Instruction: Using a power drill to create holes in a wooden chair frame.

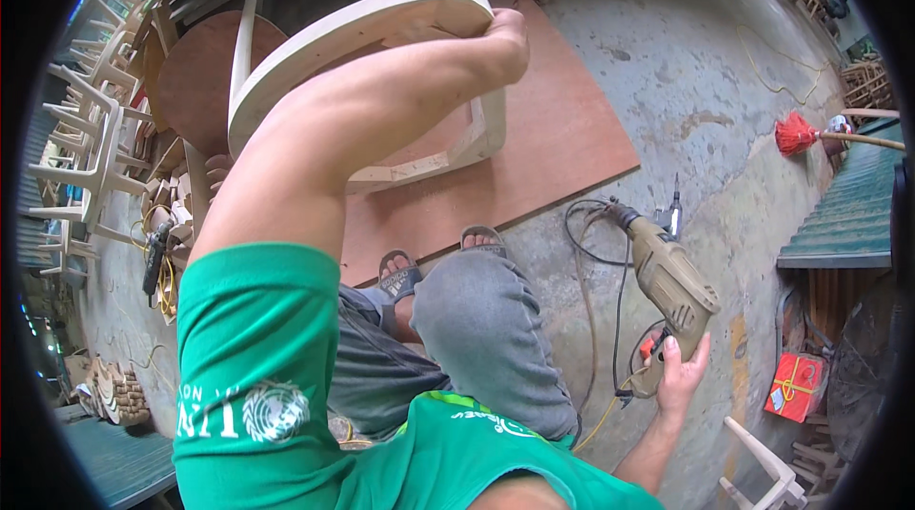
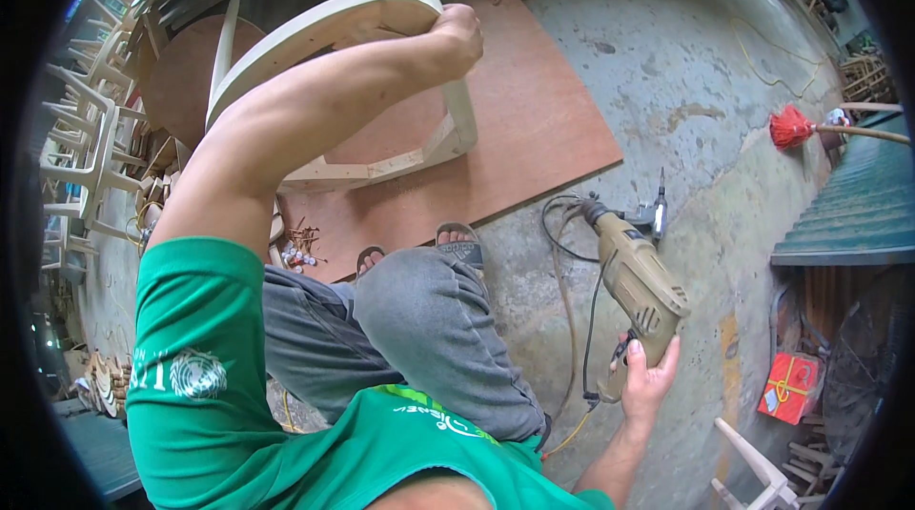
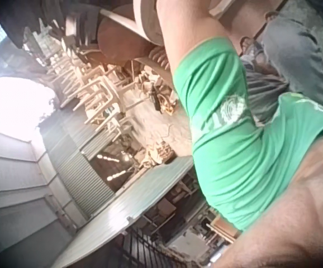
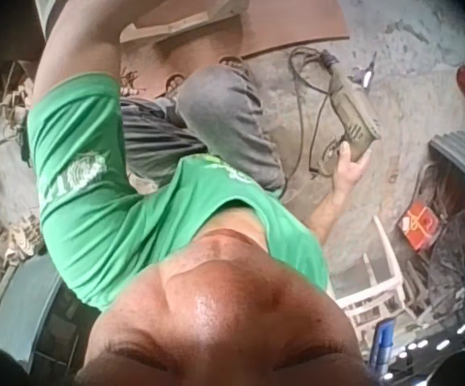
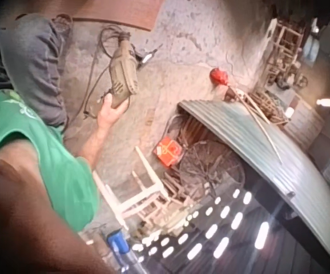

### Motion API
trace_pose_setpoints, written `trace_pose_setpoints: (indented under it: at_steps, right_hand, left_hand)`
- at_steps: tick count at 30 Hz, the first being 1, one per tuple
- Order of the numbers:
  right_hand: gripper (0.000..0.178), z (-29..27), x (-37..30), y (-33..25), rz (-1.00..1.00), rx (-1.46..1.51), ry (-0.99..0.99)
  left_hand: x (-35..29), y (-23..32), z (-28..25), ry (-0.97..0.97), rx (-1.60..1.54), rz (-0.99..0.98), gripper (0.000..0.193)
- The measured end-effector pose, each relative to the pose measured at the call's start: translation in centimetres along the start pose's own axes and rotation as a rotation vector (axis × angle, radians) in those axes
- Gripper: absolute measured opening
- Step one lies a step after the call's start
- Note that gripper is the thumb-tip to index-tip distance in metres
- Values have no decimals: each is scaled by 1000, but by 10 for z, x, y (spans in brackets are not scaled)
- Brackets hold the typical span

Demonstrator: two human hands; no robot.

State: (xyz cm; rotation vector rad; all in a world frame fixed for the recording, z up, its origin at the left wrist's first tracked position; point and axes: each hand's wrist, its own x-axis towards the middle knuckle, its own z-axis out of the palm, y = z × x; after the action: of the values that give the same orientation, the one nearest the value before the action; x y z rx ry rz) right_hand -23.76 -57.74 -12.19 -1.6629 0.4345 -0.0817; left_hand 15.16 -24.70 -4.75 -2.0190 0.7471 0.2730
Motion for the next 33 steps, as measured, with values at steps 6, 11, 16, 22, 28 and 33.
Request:
trace_pose_setpoints:
  at_steps: [6, 11, 16, 22, 28, 33]
  right_hand:
    - [52, -35, -40, 26, -74, 38, 206]
    - [57, -39, -50, 27, -57, 30, 366]
    - [64, -38, -55, 27, -91, 68, 348]
    - [51, -35, -66, 29, -165, 89, 350]
    - [45, -29, -71, 10, -221, 25, 259]
    - [38, -12, -64, -2, -162, -28, 116]
  left_hand:
    - [-12, -29, -18, 18, -160, 14, 57]
    - [-62, -67, -69, 216, -302, -92, 57]
    - [-114, -114, -100, 447, -481, -204, 49]
    - [-133, -97, -18, 830, -860, -450, 51]
    - [-136, -25, 92, 870, -1223, -552, 53]
    - [-174, 10, 128, 828, -1143, -615, 51]
